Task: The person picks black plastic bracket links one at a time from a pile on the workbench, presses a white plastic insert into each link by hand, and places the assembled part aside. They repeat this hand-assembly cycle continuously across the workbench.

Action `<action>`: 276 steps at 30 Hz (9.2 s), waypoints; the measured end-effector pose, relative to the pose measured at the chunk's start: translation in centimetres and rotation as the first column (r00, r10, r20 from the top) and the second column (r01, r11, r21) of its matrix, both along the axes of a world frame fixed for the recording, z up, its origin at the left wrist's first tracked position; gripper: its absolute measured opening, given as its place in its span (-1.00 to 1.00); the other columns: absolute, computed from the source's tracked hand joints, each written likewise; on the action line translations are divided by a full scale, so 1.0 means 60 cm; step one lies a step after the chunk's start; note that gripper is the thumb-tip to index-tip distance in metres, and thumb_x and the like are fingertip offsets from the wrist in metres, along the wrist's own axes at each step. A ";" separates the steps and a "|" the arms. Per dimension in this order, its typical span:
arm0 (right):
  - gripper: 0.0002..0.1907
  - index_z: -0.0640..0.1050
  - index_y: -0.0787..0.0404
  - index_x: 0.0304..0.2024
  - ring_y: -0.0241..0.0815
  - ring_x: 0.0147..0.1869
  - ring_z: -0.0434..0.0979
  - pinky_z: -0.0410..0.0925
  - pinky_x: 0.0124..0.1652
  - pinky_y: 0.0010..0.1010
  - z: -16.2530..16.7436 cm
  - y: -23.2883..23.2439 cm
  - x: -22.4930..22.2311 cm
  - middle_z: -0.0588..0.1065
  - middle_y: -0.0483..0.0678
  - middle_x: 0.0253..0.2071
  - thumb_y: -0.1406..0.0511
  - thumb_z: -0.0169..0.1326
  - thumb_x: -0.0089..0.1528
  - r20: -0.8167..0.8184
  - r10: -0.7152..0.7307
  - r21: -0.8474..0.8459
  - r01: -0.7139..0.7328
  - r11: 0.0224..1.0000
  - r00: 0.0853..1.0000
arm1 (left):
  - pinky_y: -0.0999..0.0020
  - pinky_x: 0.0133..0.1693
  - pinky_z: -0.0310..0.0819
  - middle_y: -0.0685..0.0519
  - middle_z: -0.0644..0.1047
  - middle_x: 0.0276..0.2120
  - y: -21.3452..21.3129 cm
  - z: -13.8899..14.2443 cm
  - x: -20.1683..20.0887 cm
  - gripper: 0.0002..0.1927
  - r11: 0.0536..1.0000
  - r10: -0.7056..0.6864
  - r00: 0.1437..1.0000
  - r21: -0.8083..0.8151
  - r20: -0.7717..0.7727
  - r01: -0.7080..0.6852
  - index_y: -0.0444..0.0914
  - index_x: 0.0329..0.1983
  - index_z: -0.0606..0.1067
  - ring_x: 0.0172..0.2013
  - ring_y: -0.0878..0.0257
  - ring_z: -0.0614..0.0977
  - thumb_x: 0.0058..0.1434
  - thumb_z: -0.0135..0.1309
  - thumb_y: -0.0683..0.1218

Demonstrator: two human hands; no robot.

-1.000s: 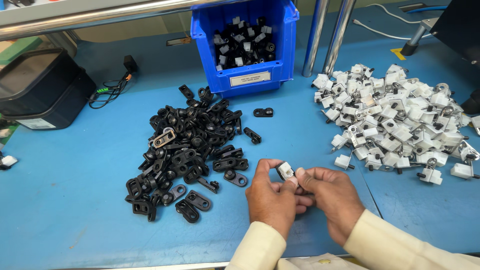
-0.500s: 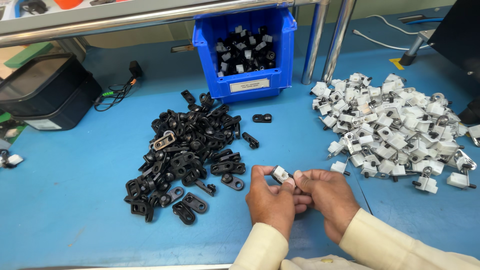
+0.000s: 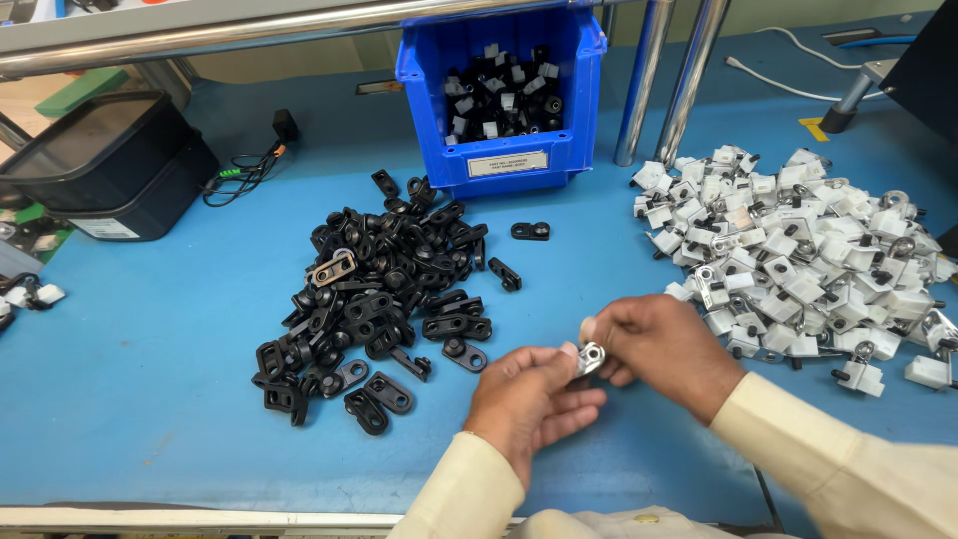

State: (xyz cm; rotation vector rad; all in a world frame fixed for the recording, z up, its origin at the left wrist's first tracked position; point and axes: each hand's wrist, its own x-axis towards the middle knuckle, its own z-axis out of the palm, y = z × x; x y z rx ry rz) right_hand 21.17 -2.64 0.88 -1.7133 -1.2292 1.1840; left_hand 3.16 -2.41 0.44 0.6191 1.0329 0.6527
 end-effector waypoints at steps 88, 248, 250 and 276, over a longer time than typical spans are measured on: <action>-0.71 0.59 0.41 -0.22 -0.10 -0.39 0.61 0.51 -0.33 -0.27 -0.045 -0.021 -0.028 0.59 0.09 -0.37 0.25 0.06 0.32 -0.259 -0.467 -0.142 0.445 0.884 0.846 | 0.43 -0.39 0.60 -0.02 0.67 -0.51 0.000 0.030 0.022 -0.66 0.874 0.008 0.781 0.384 -0.624 0.297 -0.33 -0.16 0.64 -0.51 0.30 0.70 0.06 0.35 -0.04; -0.73 0.65 0.15 -0.08 -0.08 -0.04 0.60 0.45 -0.08 -0.25 0.039 -0.056 0.035 0.64 -0.05 -0.14 0.29 0.17 0.16 0.783 -0.101 0.289 -0.214 0.933 0.614 | 0.09 -0.27 0.55 -0.02 0.62 -0.34 -0.032 0.021 -0.046 -0.84 0.433 0.283 0.754 0.781 -0.592 0.451 -0.20 -0.28 0.65 -0.27 0.01 0.64 0.04 0.30 -0.13; -0.74 0.65 0.13 -0.10 -0.03 0.03 0.57 0.44 -0.03 -0.21 0.038 -0.059 0.060 0.61 -0.05 -0.08 0.34 0.14 0.14 0.892 -0.113 0.258 -0.289 0.922 0.438 | 0.12 -0.27 0.55 -0.02 0.60 -0.34 -0.028 0.030 -0.038 -0.80 0.608 0.123 0.664 0.585 -0.737 0.537 -0.16 -0.20 0.66 -0.33 0.07 0.64 0.08 0.28 -0.09; -0.59 0.63 0.12 -0.14 -0.14 -0.20 0.65 0.47 -0.15 -0.30 0.036 -0.058 0.036 0.61 -0.06 -0.28 0.07 0.35 0.06 0.714 -0.004 0.162 -0.159 0.974 0.701 | 0.23 -0.24 0.64 -0.06 0.67 -0.41 -0.017 0.022 -0.006 -0.82 0.806 0.155 0.601 0.452 -0.784 0.382 -0.27 -0.28 0.54 -0.37 0.10 0.74 0.15 0.25 -0.09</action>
